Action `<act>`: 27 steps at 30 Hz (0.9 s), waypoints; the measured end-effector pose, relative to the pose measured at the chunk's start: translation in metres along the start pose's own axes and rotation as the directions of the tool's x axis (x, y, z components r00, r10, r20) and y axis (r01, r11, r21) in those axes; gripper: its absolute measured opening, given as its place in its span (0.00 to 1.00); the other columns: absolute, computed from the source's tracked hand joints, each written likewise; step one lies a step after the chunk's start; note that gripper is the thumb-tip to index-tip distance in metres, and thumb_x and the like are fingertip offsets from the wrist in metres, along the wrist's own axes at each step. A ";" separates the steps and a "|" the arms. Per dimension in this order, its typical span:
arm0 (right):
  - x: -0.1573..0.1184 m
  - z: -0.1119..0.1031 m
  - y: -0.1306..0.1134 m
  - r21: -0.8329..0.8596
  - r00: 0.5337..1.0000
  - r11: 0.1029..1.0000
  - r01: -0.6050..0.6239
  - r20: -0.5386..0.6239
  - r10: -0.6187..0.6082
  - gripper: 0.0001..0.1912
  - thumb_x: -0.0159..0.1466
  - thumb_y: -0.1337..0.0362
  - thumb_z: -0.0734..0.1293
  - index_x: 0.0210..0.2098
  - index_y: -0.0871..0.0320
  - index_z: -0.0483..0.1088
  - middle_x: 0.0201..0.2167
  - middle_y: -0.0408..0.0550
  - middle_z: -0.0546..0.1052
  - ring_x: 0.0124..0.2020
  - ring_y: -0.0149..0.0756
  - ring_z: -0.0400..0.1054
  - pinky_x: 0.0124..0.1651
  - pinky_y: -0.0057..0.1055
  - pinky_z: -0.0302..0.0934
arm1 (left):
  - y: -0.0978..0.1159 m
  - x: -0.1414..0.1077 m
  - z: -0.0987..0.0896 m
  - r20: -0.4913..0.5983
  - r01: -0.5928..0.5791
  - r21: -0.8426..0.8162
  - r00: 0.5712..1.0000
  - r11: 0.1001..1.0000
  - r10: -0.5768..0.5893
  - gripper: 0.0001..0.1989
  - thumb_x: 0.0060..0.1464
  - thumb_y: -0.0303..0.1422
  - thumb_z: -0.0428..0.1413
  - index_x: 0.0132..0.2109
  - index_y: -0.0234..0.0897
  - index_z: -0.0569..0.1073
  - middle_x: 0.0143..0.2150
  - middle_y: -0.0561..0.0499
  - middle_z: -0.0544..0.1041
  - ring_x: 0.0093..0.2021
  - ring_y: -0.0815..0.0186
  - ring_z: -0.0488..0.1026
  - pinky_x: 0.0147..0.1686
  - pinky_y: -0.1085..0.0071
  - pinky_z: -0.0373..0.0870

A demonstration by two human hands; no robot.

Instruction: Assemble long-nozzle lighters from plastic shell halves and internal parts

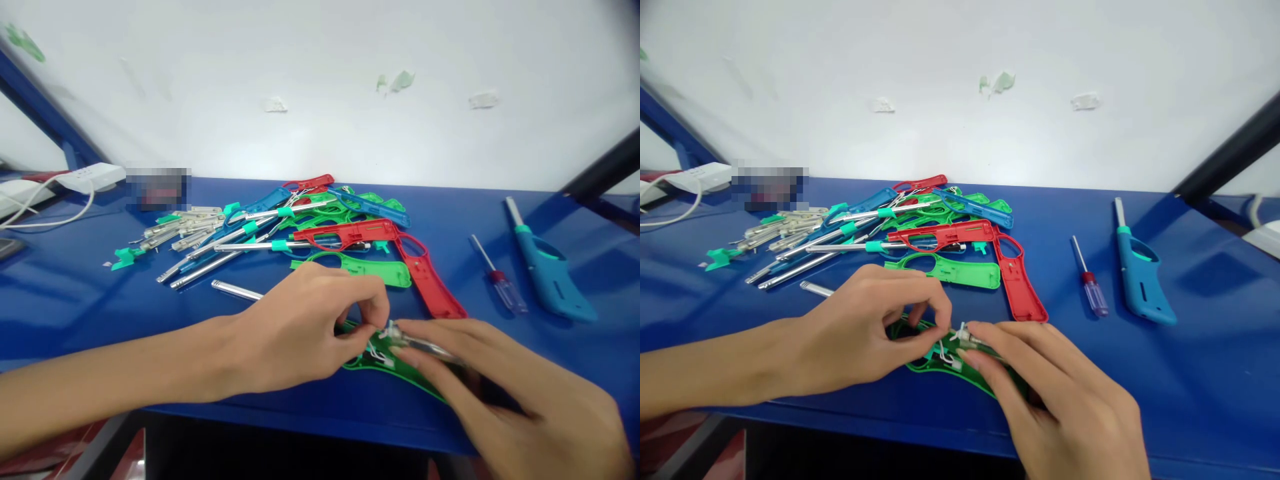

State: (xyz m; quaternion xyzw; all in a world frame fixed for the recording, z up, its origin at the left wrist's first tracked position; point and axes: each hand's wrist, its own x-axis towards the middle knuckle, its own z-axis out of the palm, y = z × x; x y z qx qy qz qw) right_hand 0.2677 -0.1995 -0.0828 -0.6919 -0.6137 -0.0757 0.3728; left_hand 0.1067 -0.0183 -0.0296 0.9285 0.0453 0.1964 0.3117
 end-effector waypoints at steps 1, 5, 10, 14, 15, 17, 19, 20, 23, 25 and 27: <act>-0.002 -0.001 0.001 0.006 1.000 1.000 0.003 0.004 -0.003 0.14 0.71 0.63 0.69 0.52 0.37 0.78 0.49 0.26 0.84 0.46 0.28 0.81 0.56 0.20 0.71 | 0.000 0.000 0.000 0.007 -0.004 -0.007 1.000 1.000 0.004 0.10 0.54 0.15 0.60 0.36 0.35 0.75 0.27 0.63 0.71 0.25 0.80 0.62 0.25 0.82 0.58; -0.004 -0.001 0.002 0.007 0.998 0.998 0.062 -0.011 -0.062 0.17 0.72 0.66 0.69 0.54 0.37 0.76 0.52 0.23 0.83 0.49 0.24 0.79 0.61 0.16 0.66 | 0.000 0.001 -0.001 0.035 -0.018 -0.016 0.999 1.000 0.019 0.10 0.55 0.16 0.59 0.38 0.35 0.72 0.28 0.64 0.68 0.26 0.80 0.61 0.26 0.82 0.58; -0.001 -0.002 0.003 -0.024 0.995 0.995 0.100 -0.003 -0.100 0.12 0.75 0.63 0.66 0.52 0.41 0.77 0.49 0.25 0.83 0.47 0.20 0.78 0.59 0.12 0.65 | 0.001 0.002 -0.002 0.046 -0.048 0.011 0.998 0.999 0.047 0.10 0.56 0.16 0.59 0.38 0.35 0.71 0.29 0.64 0.68 0.27 0.80 0.61 0.27 0.82 0.57; -0.001 -0.002 0.002 -0.034 0.995 0.995 0.096 0.009 -0.095 0.12 0.74 0.63 0.66 0.52 0.41 0.78 0.48 0.30 0.84 0.46 0.26 0.80 0.54 0.18 0.72 | 0.001 0.001 -0.001 0.042 -0.049 0.030 0.998 0.998 0.047 0.10 0.56 0.17 0.59 0.39 0.36 0.71 0.29 0.64 0.67 0.27 0.79 0.61 0.27 0.81 0.57; 0.000 -0.001 0.001 -0.039 0.996 0.996 0.084 0.006 -0.084 0.12 0.73 0.62 0.66 0.52 0.41 0.79 0.47 0.32 0.85 0.46 0.30 0.81 0.53 0.23 0.75 | 0.002 0.000 -0.001 0.041 -0.048 0.030 0.998 0.998 0.047 0.11 0.56 0.17 0.59 0.39 0.36 0.71 0.29 0.64 0.67 0.26 0.79 0.61 0.27 0.81 0.57; 0.002 0.002 -0.003 -0.051 0.998 0.997 0.058 -0.004 -0.058 0.11 0.72 0.59 0.68 0.50 0.42 0.82 0.44 0.38 0.86 0.44 0.39 0.82 0.49 0.31 0.78 | 0.002 0.001 -0.001 0.043 -0.041 0.024 0.998 0.999 0.040 0.11 0.57 0.17 0.59 0.39 0.37 0.70 0.28 0.64 0.65 0.25 0.79 0.60 0.26 0.80 0.57; 0.006 0.004 -0.007 -0.059 0.999 0.998 0.036 -0.015 -0.037 0.11 0.70 0.55 0.69 0.48 0.43 0.83 0.40 0.41 0.86 0.44 0.43 0.82 0.46 0.36 0.79 | 0.002 0.001 0.000 0.047 -0.032 0.018 0.998 0.999 0.031 0.11 0.57 0.17 0.59 0.39 0.37 0.70 0.28 0.64 0.65 0.25 0.78 0.60 0.26 0.80 0.56; 0.009 0.005 -0.010 -0.061 0.999 0.998 0.029 -0.018 -0.030 0.11 0.69 0.53 0.70 0.48 0.43 0.83 0.39 0.42 0.86 0.44 0.44 0.82 0.46 0.37 0.80 | 0.002 0.001 0.000 0.050 -0.028 0.016 0.998 0.999 0.028 0.11 0.57 0.17 0.58 0.39 0.38 0.70 0.28 0.64 0.65 0.25 0.78 0.60 0.26 0.80 0.56; 0.015 0.006 -0.013 -0.057 1.000 0.998 0.020 -0.022 -0.021 0.12 0.69 0.52 0.70 0.47 0.43 0.83 0.38 0.42 0.86 0.44 0.45 0.82 0.45 0.37 0.80 | 0.003 0.001 0.000 0.053 -0.019 0.011 0.998 1.000 0.018 0.11 0.58 0.17 0.58 0.39 0.39 0.69 0.28 0.63 0.66 0.25 0.77 0.60 0.26 0.79 0.57; 0.015 0.005 -0.013 -0.055 1.000 0.998 0.018 -0.019 -0.019 0.11 0.69 0.53 0.70 0.47 0.42 0.84 0.38 0.42 0.86 0.43 0.45 0.82 0.44 0.37 0.80 | 0.004 0.001 0.000 0.056 -0.007 0.010 0.998 1.000 0.006 0.11 0.58 0.18 0.58 0.39 0.39 0.69 0.28 0.63 0.66 0.25 0.77 0.60 0.26 0.79 0.57; 0.012 0.002 -0.009 -0.054 1.000 0.998 0.028 -0.010 -0.029 0.11 0.69 0.55 0.70 0.47 0.42 0.83 0.39 0.42 0.86 0.43 0.45 0.82 0.44 0.37 0.80 | 0.004 0.000 0.000 0.062 -0.001 0.010 0.998 1.000 0.000 0.11 0.58 0.18 0.58 0.39 0.39 0.69 0.28 0.63 0.67 0.26 0.76 0.61 0.26 0.79 0.57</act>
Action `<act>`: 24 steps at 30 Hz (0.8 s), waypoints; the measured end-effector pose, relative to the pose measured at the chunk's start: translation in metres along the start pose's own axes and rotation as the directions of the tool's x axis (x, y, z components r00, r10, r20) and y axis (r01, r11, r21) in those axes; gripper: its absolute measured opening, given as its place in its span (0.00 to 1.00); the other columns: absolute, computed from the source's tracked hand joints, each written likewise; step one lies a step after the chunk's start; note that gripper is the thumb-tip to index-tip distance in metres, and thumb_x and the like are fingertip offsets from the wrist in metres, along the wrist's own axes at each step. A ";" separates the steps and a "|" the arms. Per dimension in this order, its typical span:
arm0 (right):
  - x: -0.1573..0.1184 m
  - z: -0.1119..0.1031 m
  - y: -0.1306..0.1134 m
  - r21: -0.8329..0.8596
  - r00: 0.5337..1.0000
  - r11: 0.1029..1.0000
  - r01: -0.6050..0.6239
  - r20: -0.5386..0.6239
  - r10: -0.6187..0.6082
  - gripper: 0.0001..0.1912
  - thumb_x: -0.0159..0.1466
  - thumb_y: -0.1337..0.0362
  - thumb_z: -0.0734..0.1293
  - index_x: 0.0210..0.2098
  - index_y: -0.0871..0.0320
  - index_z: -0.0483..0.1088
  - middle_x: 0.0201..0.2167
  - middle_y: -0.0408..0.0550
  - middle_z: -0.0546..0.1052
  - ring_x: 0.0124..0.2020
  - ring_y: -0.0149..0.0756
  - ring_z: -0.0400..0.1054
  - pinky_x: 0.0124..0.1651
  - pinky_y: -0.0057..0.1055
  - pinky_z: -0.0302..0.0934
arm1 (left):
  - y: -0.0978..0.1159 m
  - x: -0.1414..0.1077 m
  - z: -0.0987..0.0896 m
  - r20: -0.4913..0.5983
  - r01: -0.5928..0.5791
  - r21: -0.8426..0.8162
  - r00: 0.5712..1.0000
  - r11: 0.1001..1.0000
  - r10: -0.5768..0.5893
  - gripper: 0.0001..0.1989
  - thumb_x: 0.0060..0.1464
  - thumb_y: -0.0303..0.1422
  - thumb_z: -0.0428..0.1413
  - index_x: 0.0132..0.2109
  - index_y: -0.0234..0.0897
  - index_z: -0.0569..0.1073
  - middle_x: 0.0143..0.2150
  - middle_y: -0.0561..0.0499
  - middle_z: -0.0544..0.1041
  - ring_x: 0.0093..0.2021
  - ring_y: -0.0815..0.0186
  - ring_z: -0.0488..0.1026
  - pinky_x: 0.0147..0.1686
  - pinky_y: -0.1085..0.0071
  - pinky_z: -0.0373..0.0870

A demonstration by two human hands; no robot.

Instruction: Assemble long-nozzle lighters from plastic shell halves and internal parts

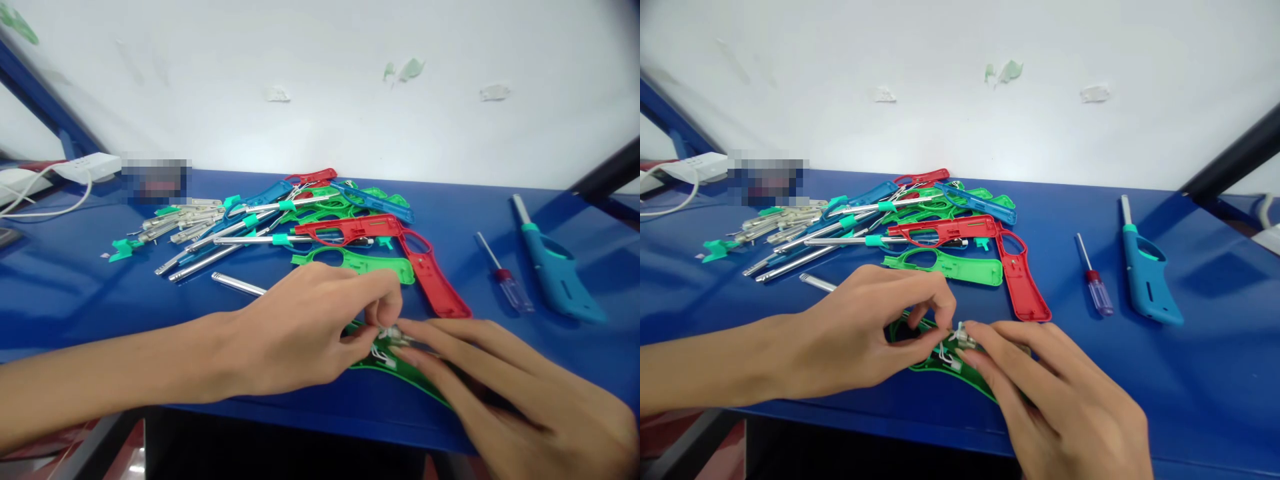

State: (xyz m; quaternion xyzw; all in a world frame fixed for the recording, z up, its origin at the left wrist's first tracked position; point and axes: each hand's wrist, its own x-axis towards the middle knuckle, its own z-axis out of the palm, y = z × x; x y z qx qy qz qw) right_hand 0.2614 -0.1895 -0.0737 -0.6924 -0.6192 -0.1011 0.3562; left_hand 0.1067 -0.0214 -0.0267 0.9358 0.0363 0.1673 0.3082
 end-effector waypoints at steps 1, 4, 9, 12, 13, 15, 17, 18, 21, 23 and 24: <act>-0.003 -0.001 0.002 0.002 1.000 1.000 0.013 0.012 -0.013 0.11 0.70 0.57 0.69 0.48 0.42 0.83 0.41 0.41 0.86 0.43 0.43 0.82 0.45 0.35 0.79 | 0.000 0.000 0.000 0.002 -0.001 0.001 1.000 1.000 0.001 0.11 0.59 0.18 0.58 0.39 0.39 0.69 0.28 0.63 0.67 0.26 0.76 0.61 0.26 0.79 0.57; -0.012 -0.004 0.008 0.012 0.998 0.998 0.055 0.036 -0.055 0.14 0.72 0.64 0.67 0.53 0.41 0.78 0.48 0.35 0.84 0.45 0.33 0.81 0.49 0.26 0.76 | 0.001 0.000 -0.001 0.001 -0.006 0.004 1.000 1.000 0.006 0.11 0.59 0.17 0.57 0.39 0.39 0.69 0.29 0.63 0.66 0.26 0.77 0.61 0.27 0.79 0.57; -0.016 -0.004 0.011 0.001 0.997 0.998 0.067 0.028 -0.067 0.15 0.73 0.65 0.67 0.54 0.39 0.76 0.51 0.28 0.82 0.47 0.25 0.79 0.55 0.16 0.69 | 0.002 0.000 -0.001 0.008 -0.011 -0.010 1.000 1.000 0.011 0.11 0.59 0.17 0.57 0.38 0.39 0.68 0.29 0.63 0.66 0.26 0.76 0.61 0.27 0.79 0.57; -0.014 -0.004 0.009 0.013 0.998 0.998 0.058 0.036 -0.058 0.14 0.73 0.65 0.67 0.53 0.39 0.76 0.50 0.28 0.82 0.46 0.25 0.79 0.55 0.17 0.70 | 0.002 0.000 -0.001 0.012 -0.008 -0.017 1.000 1.000 0.009 0.11 0.59 0.17 0.56 0.38 0.39 0.68 0.28 0.63 0.65 0.26 0.76 0.60 0.26 0.78 0.56; -0.014 -0.004 0.009 0.019 0.997 0.998 0.059 0.042 -0.060 0.15 0.72 0.66 0.67 0.53 0.40 0.76 0.50 0.28 0.83 0.46 0.25 0.79 0.55 0.18 0.70 | 0.002 0.000 -0.001 0.012 -0.008 -0.017 1.000 1.000 0.008 0.11 0.59 0.17 0.56 0.38 0.39 0.68 0.28 0.63 0.65 0.25 0.76 0.60 0.26 0.78 0.56; -0.013 -0.005 0.008 0.026 0.996 0.997 0.073 0.043 -0.074 0.15 0.72 0.67 0.67 0.54 0.41 0.76 0.51 0.28 0.83 0.47 0.26 0.79 0.56 0.19 0.70 | 0.002 0.000 -0.001 0.008 -0.009 -0.019 1.000 1.000 0.010 0.12 0.59 0.17 0.55 0.37 0.39 0.67 0.28 0.63 0.64 0.25 0.76 0.59 0.26 0.78 0.56; -0.013 -0.005 0.007 0.021 0.995 0.996 0.087 0.042 -0.087 0.16 0.72 0.69 0.66 0.54 0.42 0.75 0.51 0.28 0.83 0.48 0.26 0.79 0.56 0.20 0.69 | 0.002 0.000 -0.001 0.008 -0.009 -0.019 1.000 1.000 0.009 0.11 0.59 0.17 0.55 0.37 0.39 0.67 0.28 0.63 0.63 0.25 0.76 0.59 0.26 0.78 0.56; -0.013 -0.005 0.006 0.016 0.994 0.995 0.095 0.045 -0.095 0.16 0.72 0.69 0.66 0.54 0.42 0.75 0.51 0.29 0.83 0.48 0.27 0.78 0.56 0.21 0.69 | 0.002 0.000 -0.001 0.008 -0.007 -0.014 1.000 1.000 0.007 0.11 0.59 0.17 0.55 0.37 0.39 0.67 0.28 0.63 0.64 0.25 0.76 0.59 0.26 0.77 0.56; -0.011 -0.003 0.005 0.000 0.997 0.997 0.074 0.023 -0.074 0.14 0.73 0.67 0.66 0.54 0.42 0.75 0.49 0.30 0.83 0.47 0.26 0.78 0.54 0.21 0.68 | 0.001 -0.001 -0.002 0.011 0.004 0.018 1.000 1.000 -0.004 0.11 0.60 0.18 0.56 0.38 0.39 0.68 0.30 0.63 0.68 0.27 0.76 0.62 0.28 0.76 0.57; -0.009 -0.001 0.003 -0.002 0.999 0.999 0.047 0.002 -0.047 0.11 0.73 0.65 0.67 0.52 0.42 0.76 0.46 0.30 0.83 0.45 0.27 0.77 0.54 0.22 0.68 | 0.000 -0.001 -0.002 0.016 0.006 0.045 1.000 0.999 -0.007 0.09 0.61 0.19 0.57 0.40 0.39 0.70 0.32 0.62 0.71 0.29 0.76 0.65 0.29 0.76 0.58; -0.008 0.000 0.003 -0.001 0.999 0.999 0.034 -0.009 -0.034 0.11 0.73 0.64 0.68 0.51 0.43 0.76 0.45 0.31 0.83 0.45 0.27 0.76 0.54 0.23 0.67 | 0.000 -0.002 -0.002 0.021 0.004 0.055 1.000 0.998 -0.005 0.08 0.62 0.21 0.58 0.41 0.39 0.70 0.33 0.62 0.73 0.29 0.75 0.66 0.31 0.76 0.59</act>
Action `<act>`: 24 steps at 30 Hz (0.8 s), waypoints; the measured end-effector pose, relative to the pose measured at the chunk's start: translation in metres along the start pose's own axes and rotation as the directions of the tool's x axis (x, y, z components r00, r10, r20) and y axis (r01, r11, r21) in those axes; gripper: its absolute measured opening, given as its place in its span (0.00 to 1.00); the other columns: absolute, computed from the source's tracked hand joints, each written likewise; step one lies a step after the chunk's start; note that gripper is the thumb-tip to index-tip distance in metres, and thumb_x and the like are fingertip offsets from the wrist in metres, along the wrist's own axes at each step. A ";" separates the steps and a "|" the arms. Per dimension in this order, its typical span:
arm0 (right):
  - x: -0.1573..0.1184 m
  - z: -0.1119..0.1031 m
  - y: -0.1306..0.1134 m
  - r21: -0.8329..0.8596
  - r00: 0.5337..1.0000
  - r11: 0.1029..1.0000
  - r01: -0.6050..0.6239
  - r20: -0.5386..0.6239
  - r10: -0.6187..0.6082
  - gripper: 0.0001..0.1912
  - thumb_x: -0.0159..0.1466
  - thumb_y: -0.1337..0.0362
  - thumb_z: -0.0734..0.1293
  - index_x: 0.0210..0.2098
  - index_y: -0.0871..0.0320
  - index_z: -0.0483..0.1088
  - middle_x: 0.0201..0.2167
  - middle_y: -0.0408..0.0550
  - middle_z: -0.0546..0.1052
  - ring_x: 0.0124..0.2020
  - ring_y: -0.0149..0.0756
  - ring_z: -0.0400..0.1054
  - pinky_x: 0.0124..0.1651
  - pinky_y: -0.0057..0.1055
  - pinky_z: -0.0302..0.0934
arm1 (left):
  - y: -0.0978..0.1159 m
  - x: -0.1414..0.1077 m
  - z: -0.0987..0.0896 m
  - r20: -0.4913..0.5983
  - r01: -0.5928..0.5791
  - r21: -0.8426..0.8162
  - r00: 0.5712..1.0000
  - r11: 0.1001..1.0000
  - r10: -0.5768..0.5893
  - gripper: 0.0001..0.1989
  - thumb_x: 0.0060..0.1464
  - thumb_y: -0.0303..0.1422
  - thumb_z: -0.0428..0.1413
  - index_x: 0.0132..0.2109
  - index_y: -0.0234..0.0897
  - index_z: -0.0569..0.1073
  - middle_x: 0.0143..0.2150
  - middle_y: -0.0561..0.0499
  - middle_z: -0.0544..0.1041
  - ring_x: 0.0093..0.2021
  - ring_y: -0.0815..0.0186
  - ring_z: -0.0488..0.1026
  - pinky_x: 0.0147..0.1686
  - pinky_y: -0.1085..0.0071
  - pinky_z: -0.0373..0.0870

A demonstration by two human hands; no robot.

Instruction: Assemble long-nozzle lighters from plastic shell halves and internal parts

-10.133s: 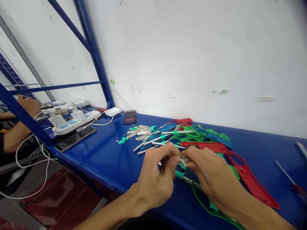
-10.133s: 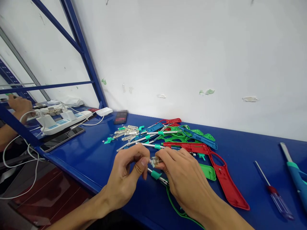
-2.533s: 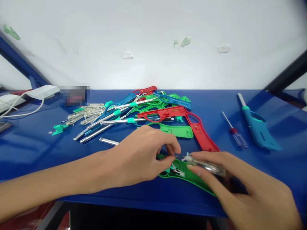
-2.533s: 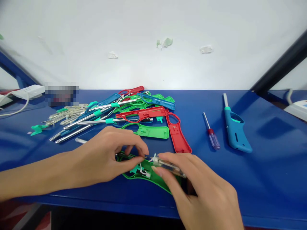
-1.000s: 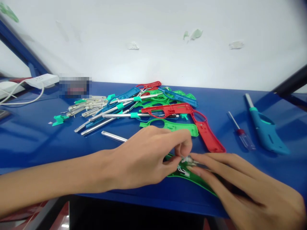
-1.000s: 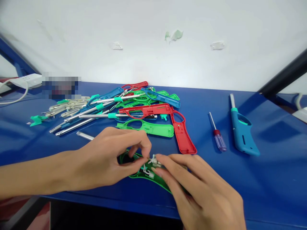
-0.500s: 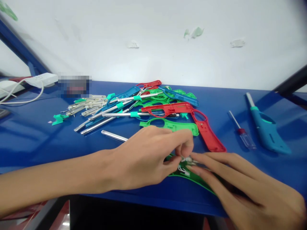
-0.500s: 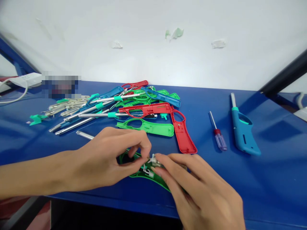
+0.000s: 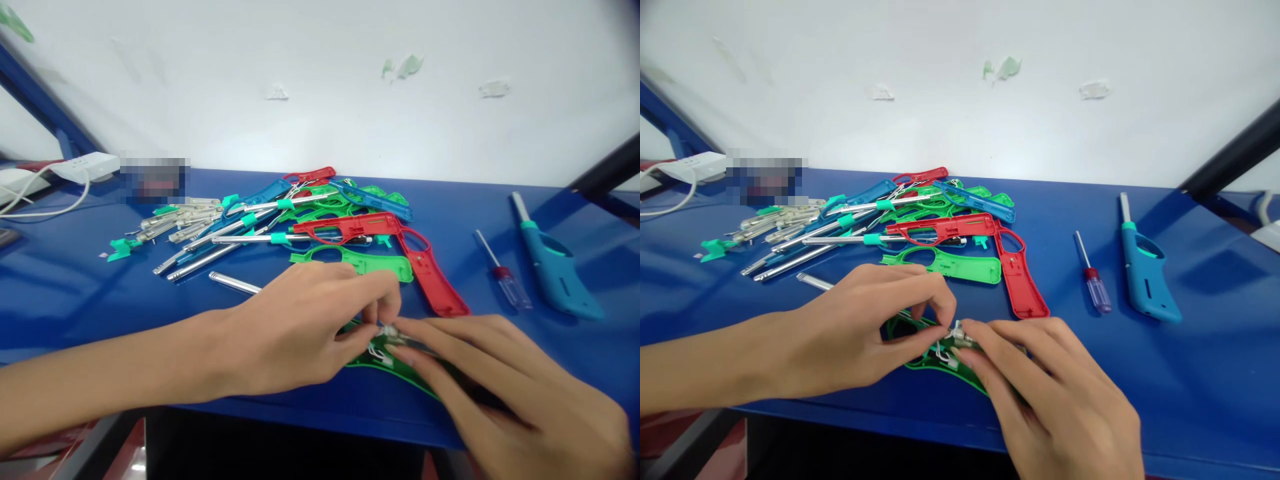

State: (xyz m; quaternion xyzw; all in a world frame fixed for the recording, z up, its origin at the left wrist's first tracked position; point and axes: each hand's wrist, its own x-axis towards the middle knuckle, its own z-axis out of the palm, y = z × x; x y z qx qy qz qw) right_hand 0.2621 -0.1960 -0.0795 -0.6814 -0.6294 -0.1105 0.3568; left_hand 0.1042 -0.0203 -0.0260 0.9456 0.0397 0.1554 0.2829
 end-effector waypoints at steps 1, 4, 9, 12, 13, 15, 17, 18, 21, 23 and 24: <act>0.001 0.001 -0.001 0.002 1.000 1.000 -0.004 -0.011 0.004 0.10 0.73 0.64 0.68 0.51 0.43 0.76 0.44 0.31 0.83 0.45 0.28 0.75 0.54 0.24 0.67 | 0.000 -0.001 0.000 0.003 -0.004 0.010 1.000 1.000 0.004 0.07 0.63 0.23 0.58 0.42 0.40 0.71 0.34 0.61 0.73 0.30 0.75 0.67 0.32 0.75 0.61; 0.002 0.002 -0.002 -0.004 1.000 1.000 0.014 -0.013 -0.014 0.10 0.73 0.66 0.68 0.50 0.44 0.76 0.44 0.32 0.83 0.46 0.29 0.74 0.55 0.25 0.66 | 0.003 -0.006 -0.002 0.017 -0.012 0.043 1.000 0.999 0.012 0.04 0.66 0.28 0.56 0.46 0.39 0.74 0.36 0.58 0.76 0.37 0.71 0.71 0.38 0.72 0.66; -0.001 0.000 -0.002 0.026 1.000 1.000 0.001 0.017 -0.002 0.09 0.72 0.64 0.68 0.49 0.44 0.76 0.44 0.32 0.84 0.46 0.31 0.76 0.53 0.27 0.68 | 0.009 -0.017 -0.006 0.043 -0.041 0.124 0.998 0.991 0.036 0.08 0.66 0.31 0.56 0.49 0.35 0.77 0.44 0.50 0.79 0.45 0.62 0.71 0.47 0.65 0.71; -0.003 0.000 -0.002 0.040 1.000 0.999 -0.028 0.002 0.028 0.08 0.70 0.63 0.70 0.48 0.44 0.78 0.42 0.35 0.85 0.45 0.36 0.78 0.51 0.32 0.72 | 0.007 -0.021 -0.006 0.044 -0.113 0.181 0.993 0.977 0.107 0.10 0.66 0.33 0.58 0.50 0.32 0.78 0.48 0.46 0.79 0.48 0.58 0.70 0.54 0.60 0.70; -0.003 0.001 -0.002 0.039 0.999 0.998 -0.039 -0.008 0.039 0.08 0.70 0.62 0.70 0.47 0.45 0.79 0.41 0.38 0.85 0.44 0.38 0.79 0.49 0.34 0.73 | 0.006 -0.022 -0.005 0.051 -0.125 0.200 0.992 0.972 0.117 0.11 0.66 0.34 0.58 0.50 0.32 0.78 0.49 0.45 0.79 0.50 0.56 0.69 0.55 0.58 0.69; 0.001 0.004 -0.004 0.030 0.998 0.998 -0.059 -0.026 0.060 0.08 0.70 0.57 0.70 0.45 0.45 0.81 0.39 0.42 0.85 0.42 0.43 0.80 0.45 0.38 0.76 | 0.004 -0.023 -0.002 0.065 -0.111 0.233 0.993 0.966 0.099 0.12 0.67 0.34 0.58 0.52 0.32 0.78 0.51 0.44 0.79 0.51 0.54 0.70 0.54 0.55 0.69; 0.006 0.007 -0.008 0.020 0.997 0.997 -0.071 -0.030 0.071 0.10 0.69 0.53 0.69 0.44 0.46 0.83 0.37 0.45 0.85 0.41 0.46 0.81 0.43 0.40 0.77 | 0.002 -0.023 0.001 0.079 -0.095 0.233 0.994 0.968 0.078 0.12 0.68 0.34 0.57 0.53 0.33 0.78 0.50 0.44 0.79 0.49 0.55 0.71 0.52 0.55 0.69; 0.009 0.008 -0.010 0.017 0.997 0.997 -0.070 -0.030 0.071 0.11 0.69 0.52 0.69 0.44 0.46 0.83 0.37 0.45 0.85 0.41 0.47 0.81 0.43 0.40 0.78 | 0.001 -0.023 0.002 0.083 -0.088 0.225 0.994 0.970 0.071 0.12 0.69 0.34 0.56 0.53 0.33 0.78 0.50 0.45 0.79 0.48 0.55 0.72 0.52 0.56 0.69; 0.013 0.009 -0.015 0.012 0.998 0.998 -0.064 -0.024 0.064 0.12 0.69 0.51 0.69 0.45 0.46 0.83 0.37 0.46 0.85 0.41 0.46 0.81 0.43 0.40 0.78 | -0.001 -0.024 0.005 0.084 -0.098 0.203 0.993 0.974 0.082 0.12 0.70 0.34 0.55 0.53 0.32 0.78 0.49 0.45 0.79 0.47 0.57 0.73 0.51 0.57 0.68; 0.012 0.007 -0.014 0.007 0.998 0.998 -0.061 -0.018 0.061 0.12 0.69 0.52 0.69 0.45 0.46 0.83 0.37 0.46 0.85 0.42 0.46 0.81 0.43 0.39 0.78 | -0.001 -0.025 0.006 0.078 -0.111 0.206 0.992 0.972 0.097 0.12 0.70 0.34 0.55 0.53 0.32 0.78 0.49 0.45 0.79 0.47 0.57 0.73 0.50 0.57 0.68; 0.011 0.006 -0.012 0.006 0.998 0.998 -0.058 -0.013 0.058 0.11 0.70 0.53 0.69 0.44 0.46 0.83 0.38 0.45 0.85 0.42 0.45 0.81 0.44 0.39 0.78 | -0.001 -0.026 0.006 0.075 -0.115 0.207 0.992 0.971 0.102 0.12 0.70 0.34 0.54 0.53 0.32 0.78 0.49 0.45 0.79 0.46 0.57 0.73 0.50 0.58 0.68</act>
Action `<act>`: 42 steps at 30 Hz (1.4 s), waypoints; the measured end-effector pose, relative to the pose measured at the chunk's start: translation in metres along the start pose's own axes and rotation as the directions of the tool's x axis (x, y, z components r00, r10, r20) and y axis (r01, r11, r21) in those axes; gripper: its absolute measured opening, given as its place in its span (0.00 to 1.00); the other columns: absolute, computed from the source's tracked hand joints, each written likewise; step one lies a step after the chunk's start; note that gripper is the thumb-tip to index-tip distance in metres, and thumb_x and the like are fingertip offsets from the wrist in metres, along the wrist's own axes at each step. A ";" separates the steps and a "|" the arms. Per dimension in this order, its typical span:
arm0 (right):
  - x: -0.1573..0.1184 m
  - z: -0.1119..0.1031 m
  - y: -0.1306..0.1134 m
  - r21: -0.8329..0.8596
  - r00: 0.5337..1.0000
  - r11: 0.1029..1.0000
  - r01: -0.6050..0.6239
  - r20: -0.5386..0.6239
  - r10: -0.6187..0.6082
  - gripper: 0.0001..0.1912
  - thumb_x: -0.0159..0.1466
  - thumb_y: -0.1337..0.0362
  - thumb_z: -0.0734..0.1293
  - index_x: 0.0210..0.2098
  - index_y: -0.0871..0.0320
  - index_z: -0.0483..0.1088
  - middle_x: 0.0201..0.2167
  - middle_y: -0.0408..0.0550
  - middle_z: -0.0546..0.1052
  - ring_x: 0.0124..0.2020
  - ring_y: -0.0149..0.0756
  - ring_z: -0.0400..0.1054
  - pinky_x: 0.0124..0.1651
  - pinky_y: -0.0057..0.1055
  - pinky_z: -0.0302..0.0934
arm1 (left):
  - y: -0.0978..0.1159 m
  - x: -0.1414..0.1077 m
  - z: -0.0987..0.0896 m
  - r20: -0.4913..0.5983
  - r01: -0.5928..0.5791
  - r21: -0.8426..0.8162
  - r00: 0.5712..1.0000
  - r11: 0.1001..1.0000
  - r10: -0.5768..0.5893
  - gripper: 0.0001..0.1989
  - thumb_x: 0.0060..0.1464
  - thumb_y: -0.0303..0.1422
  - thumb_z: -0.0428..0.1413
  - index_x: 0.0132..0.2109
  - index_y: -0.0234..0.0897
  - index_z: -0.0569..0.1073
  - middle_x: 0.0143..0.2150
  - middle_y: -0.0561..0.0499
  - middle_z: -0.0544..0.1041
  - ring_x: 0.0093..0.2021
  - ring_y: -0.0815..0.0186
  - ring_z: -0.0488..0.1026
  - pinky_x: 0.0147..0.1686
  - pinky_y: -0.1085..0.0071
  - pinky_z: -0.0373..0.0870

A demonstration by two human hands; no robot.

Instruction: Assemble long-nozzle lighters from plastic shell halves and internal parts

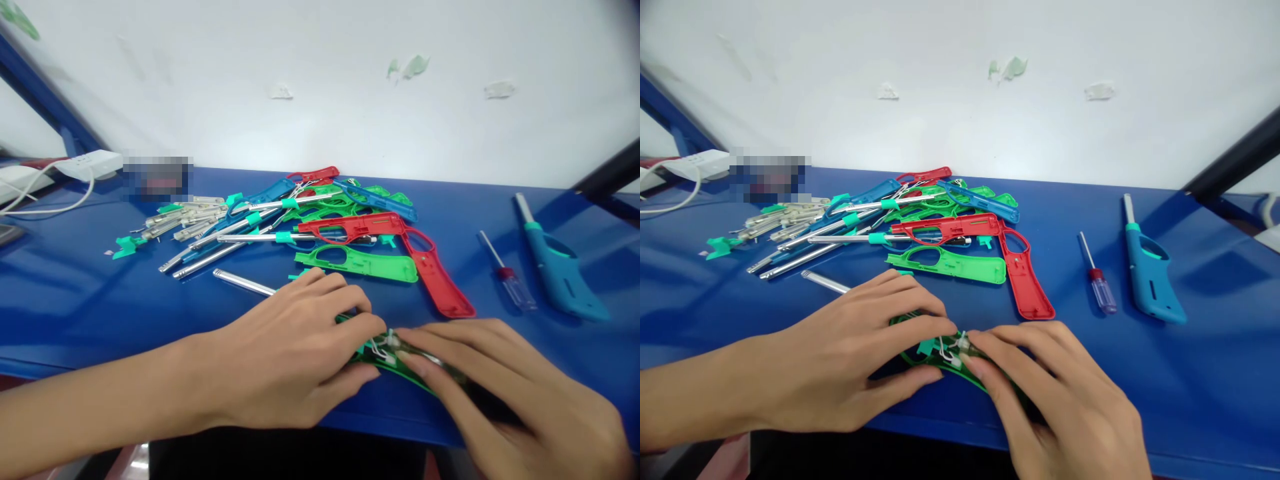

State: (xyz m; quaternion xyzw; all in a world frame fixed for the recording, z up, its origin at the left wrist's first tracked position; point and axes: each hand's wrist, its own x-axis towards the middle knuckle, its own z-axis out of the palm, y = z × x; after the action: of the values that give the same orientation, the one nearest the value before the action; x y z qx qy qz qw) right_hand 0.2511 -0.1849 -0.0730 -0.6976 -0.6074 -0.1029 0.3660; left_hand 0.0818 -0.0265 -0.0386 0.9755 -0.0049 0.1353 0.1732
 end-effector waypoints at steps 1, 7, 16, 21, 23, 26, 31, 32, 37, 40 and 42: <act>-0.002 -0.001 0.002 0.002 1.000 1.000 0.006 0.007 -0.006 0.11 0.70 0.54 0.69 0.45 0.46 0.83 0.38 0.44 0.85 0.42 0.44 0.81 0.44 0.38 0.78 | 0.000 0.000 0.000 -0.002 -0.001 0.002 1.000 1.000 0.001 0.12 0.70 0.33 0.54 0.53 0.31 0.78 0.49 0.45 0.79 0.46 0.58 0.73 0.50 0.58 0.68; -0.013 -0.007 0.014 0.030 0.995 0.998 0.058 0.075 -0.060 0.10 0.72 0.64 0.67 0.49 0.44 0.78 0.46 0.36 0.83 0.47 0.30 0.78 0.54 0.24 0.71 | 0.002 -0.003 0.000 0.003 0.000 0.012 1.000 1.000 0.000 0.12 0.71 0.33 0.54 0.53 0.32 0.77 0.49 0.45 0.80 0.46 0.58 0.72 0.50 0.59 0.67; -0.013 -0.007 0.018 0.003 0.991 0.996 0.085 0.104 -0.085 0.11 0.75 0.61 0.64 0.51 0.42 0.77 0.48 0.31 0.81 0.49 0.23 0.75 0.60 0.16 0.61 | -0.001 -0.002 0.002 -0.030 -0.026 0.032 0.999 0.999 0.027 0.11 0.70 0.33 0.55 0.53 0.32 0.77 0.49 0.46 0.79 0.46 0.59 0.72 0.49 0.59 0.67; -0.013 -0.007 0.019 0.000 0.989 0.995 0.100 0.108 -0.099 0.11 0.76 0.62 0.63 0.51 0.42 0.77 0.48 0.30 0.81 0.50 0.22 0.75 0.61 0.15 0.59 | -0.002 -0.002 0.002 -0.032 -0.034 0.030 0.999 0.999 0.035 0.11 0.70 0.33 0.55 0.53 0.32 0.77 0.48 0.47 0.79 0.45 0.59 0.72 0.49 0.59 0.68; -0.013 -0.008 0.019 -0.001 0.989 0.995 0.098 0.114 -0.097 0.12 0.76 0.64 0.63 0.51 0.43 0.77 0.48 0.31 0.81 0.50 0.22 0.75 0.62 0.14 0.58 | -0.002 -0.003 0.002 -0.030 -0.042 0.025 0.999 0.999 0.043 0.11 0.70 0.34 0.56 0.52 0.32 0.77 0.48 0.47 0.79 0.45 0.59 0.72 0.49 0.59 0.68; -0.014 -0.009 0.019 0.000 0.989 0.996 0.089 0.118 -0.088 0.12 0.76 0.64 0.62 0.51 0.45 0.76 0.48 0.31 0.81 0.50 0.21 0.74 0.64 0.14 0.55 | -0.001 -0.003 0.003 -0.047 -0.032 0.036 0.998 0.999 0.033 0.11 0.69 0.33 0.57 0.52 0.31 0.77 0.48 0.47 0.79 0.45 0.59 0.72 0.49 0.60 0.68; -0.014 -0.008 0.017 0.009 0.989 0.998 0.066 0.132 -0.066 0.11 0.75 0.63 0.63 0.51 0.43 0.75 0.48 0.30 0.81 0.51 0.21 0.74 0.64 0.14 0.55 | -0.001 -0.002 0.004 -0.054 -0.028 0.040 0.998 0.999 0.030 0.11 0.70 0.33 0.57 0.53 0.31 0.77 0.48 0.47 0.79 0.45 0.59 0.73 0.49 0.60 0.69; -0.013 -0.008 0.016 0.011 0.990 0.998 0.055 0.127 -0.056 0.10 0.75 0.62 0.64 0.50 0.43 0.75 0.47 0.30 0.81 0.50 0.21 0.74 0.63 0.14 0.55 | -0.002 -0.002 0.004 -0.055 -0.026 0.040 0.998 0.999 0.028 0.11 0.70 0.33 0.57 0.53 0.31 0.77 0.48 0.47 0.79 0.45 0.59 0.73 0.49 0.60 0.69; -0.013 -0.007 0.016 0.011 0.992 0.999 0.041 0.122 -0.042 0.08 0.75 0.61 0.65 0.50 0.42 0.75 0.47 0.29 0.80 0.49 0.21 0.74 0.60 0.13 0.56 | -0.003 -0.002 0.003 -0.043 -0.041 0.031 0.998 0.999 0.042 0.11 0.70 0.34 0.57 0.53 0.31 0.77 0.48 0.46 0.80 0.45 0.59 0.73 0.49 0.60 0.69; -0.014 -0.008 0.020 0.004 0.986 0.998 0.067 0.153 -0.067 0.12 0.75 0.63 0.63 0.52 0.41 0.74 0.50 0.28 0.79 0.51 0.21 0.73 0.63 0.14 0.55 | -0.004 -0.002 0.002 -0.046 -0.036 0.047 0.998 0.998 0.038 0.11 0.70 0.33 0.56 0.53 0.31 0.77 0.48 0.46 0.80 0.45 0.59 0.73 0.49 0.60 0.69; -0.015 -0.008 0.022 -0.001 0.982 0.996 0.084 0.170 -0.082 0.13 0.75 0.65 0.63 0.53 0.40 0.74 0.51 0.28 0.79 0.52 0.21 0.73 0.64 0.15 0.55 | -0.004 -0.001 0.003 -0.048 -0.042 0.057 0.998 0.997 0.044 0.11 0.70 0.33 0.56 0.53 0.31 0.77 0.48 0.46 0.80 0.45 0.59 0.73 0.48 0.59 0.69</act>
State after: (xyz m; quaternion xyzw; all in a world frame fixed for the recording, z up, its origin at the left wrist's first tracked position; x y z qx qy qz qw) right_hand 0.2707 -0.2015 -0.0847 -0.6793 -0.6644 -0.0607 0.3055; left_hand 0.0815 -0.0236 -0.0429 0.9761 -0.0179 0.1631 0.1427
